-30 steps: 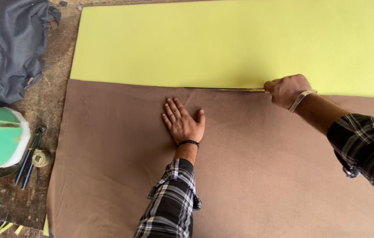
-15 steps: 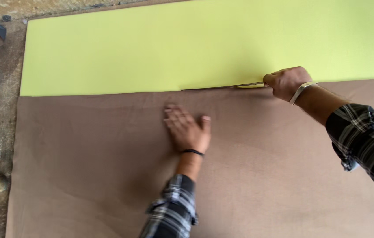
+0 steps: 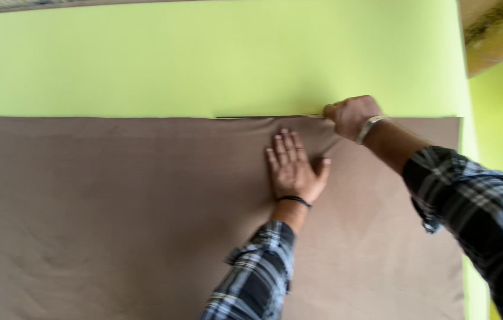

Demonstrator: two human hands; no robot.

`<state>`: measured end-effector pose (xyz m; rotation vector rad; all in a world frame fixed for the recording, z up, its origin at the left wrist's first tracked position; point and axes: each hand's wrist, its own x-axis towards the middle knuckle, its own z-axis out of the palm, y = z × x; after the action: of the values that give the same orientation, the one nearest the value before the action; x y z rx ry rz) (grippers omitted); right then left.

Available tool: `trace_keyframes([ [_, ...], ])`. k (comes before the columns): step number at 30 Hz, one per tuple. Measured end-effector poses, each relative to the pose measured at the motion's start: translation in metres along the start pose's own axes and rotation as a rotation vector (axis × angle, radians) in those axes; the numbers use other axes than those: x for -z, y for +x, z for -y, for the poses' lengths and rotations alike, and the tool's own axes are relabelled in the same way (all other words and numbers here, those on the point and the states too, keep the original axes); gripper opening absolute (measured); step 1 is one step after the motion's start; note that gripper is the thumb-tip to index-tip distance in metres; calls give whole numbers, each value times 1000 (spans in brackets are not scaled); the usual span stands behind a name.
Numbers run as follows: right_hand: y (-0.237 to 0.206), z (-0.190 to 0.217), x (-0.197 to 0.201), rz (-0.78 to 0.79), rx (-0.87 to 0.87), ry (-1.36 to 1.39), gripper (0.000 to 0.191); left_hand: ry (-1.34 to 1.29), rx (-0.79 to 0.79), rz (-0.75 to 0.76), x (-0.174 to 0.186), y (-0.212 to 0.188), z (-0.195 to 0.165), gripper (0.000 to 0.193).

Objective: The person aligns a brown fabric over a yellow foam sheet on a workbench, sprays adhesive onto the foam, and presses the fabric to adhere it. They then lift the covered foam, place a new foam sheet on the bench, and cut the foam to size using a long metal blade.

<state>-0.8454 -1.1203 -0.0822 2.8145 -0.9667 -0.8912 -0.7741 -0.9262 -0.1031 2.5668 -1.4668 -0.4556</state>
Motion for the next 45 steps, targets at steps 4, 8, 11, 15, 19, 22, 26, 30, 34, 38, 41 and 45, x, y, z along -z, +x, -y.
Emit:
trace_keyframes([
  [4,-38,-68,-15,-142,45,21,38,73,58,4,-9,0,-1,104],
  [8,-86,-152,-48,47,-119,21,37,117,75,-40,-12,1,-3,103],
  [11,-83,-164,-66,7,-101,6,36,148,92,-40,-11,1,0,104],
  [15,-80,-181,-87,-19,-57,-9,36,183,98,-33,-16,2,13,104],
  [19,-118,-247,-112,-244,-28,89,45,222,90,-84,-22,0,17,102],
  [22,-135,-270,-123,-192,-73,20,40,238,94,-87,-24,-2,17,103],
  [26,-142,-278,-139,-164,-112,50,37,256,96,-80,-24,-4,17,103],
  [30,-167,-323,-158,-280,-125,76,42,302,102,-82,-24,-5,20,104],
  [34,-210,-372,-179,-165,-339,-14,37,279,98,-85,-24,-8,20,102],
  [38,-257,-388,-213,-239,-526,93,26,300,84,-124,-26,-9,25,103],
  [41,-288,-344,-248,-436,-607,192,27,304,86,-129,-26,-7,30,102],
  [45,-303,-218,-275,-589,-304,1396,52,301,90,-135,-38,-7,0,93],
])
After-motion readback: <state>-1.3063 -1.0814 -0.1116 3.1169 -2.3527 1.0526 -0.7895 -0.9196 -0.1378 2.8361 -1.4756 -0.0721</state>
